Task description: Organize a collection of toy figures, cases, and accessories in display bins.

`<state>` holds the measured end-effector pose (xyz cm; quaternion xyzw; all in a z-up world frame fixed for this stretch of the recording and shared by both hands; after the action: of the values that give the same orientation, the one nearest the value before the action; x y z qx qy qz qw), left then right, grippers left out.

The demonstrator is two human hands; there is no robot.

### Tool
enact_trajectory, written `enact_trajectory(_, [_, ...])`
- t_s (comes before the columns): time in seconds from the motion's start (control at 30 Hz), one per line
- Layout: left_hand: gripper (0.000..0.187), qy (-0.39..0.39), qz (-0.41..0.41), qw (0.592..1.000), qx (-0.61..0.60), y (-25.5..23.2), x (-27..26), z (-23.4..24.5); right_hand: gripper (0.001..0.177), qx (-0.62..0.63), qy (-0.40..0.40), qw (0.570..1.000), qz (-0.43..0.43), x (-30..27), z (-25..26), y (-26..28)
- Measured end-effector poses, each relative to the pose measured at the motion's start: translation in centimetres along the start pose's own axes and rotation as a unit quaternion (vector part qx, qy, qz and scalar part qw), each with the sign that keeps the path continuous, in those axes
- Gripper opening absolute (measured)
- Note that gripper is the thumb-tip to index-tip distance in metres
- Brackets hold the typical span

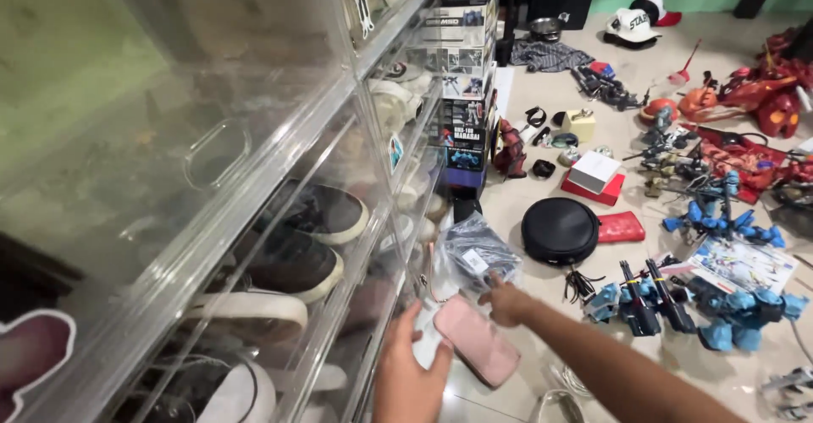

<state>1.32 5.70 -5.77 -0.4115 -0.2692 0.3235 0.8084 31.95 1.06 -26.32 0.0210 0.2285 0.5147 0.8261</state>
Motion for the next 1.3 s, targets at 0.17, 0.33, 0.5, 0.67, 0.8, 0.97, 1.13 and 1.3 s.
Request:
enact_trajectory(0.17, [0.078,0.048,0.001,0.999,0.008,0.5,0.4,-0.3,0.079,0.061,-0.068,0.988,-0.128,1.4,-2.7,-0.6])
enact_trajectory(0.33, [0.073,0.053,-0.021,0.998,-0.013,1.2,0.8,-2.0,0.034,0.131,-0.229,0.961,-0.079,-0.9,2.9,-1.7])
enact_trajectory(0.5, [0.066,0.118,0.105,0.976,-0.151,7.7,2.7,-7.5,0.032,0.191,-0.292,0.937,-0.002,-9.1,12.6,2.8])
enact_trajectory(0.67, [0.059,0.211,0.335,0.845,-0.36,6.4,1.1,-9.0,0.031,0.179,-0.261,0.949,0.012,-19.7,17.9,10.4])
enact_trajectory(0.8, [0.069,0.233,0.417,0.719,-0.505,-0.6,-0.8,-7.3,0.032,0.044,-0.239,0.949,0.203,-29.3,19.7,17.7])
enact_trajectory(0.97, [0.06,0.212,0.356,0.67,-0.616,-6.2,0.3,-6.6,0.037,-0.068,-0.216,0.924,0.309,-38.9,23.6,24.2])
enact_trajectory(1.13, [0.029,0.218,0.21,0.635,-0.71,-21.8,0.0,5.6,0.014,0.121,-0.387,0.877,0.256,-46.7,34.0,27.4])
enact_trajectory(1.3, [0.02,0.164,0.15,0.689,-0.69,-24.9,2.2,5.4,0.04,0.117,-0.56,0.805,0.157,-49.5,35.8,26.0])
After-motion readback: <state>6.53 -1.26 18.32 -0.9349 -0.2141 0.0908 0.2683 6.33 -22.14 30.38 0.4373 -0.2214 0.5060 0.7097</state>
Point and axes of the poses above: each hand's wrist, its own x-axis towards the middle knuckle, its own z-axis out of the back of the hand, y = z × x, the point moved 3 cm from there along x, towards the middle knuckle, and after that the axes turned 3 degrees about x, right-handed, at the moved point
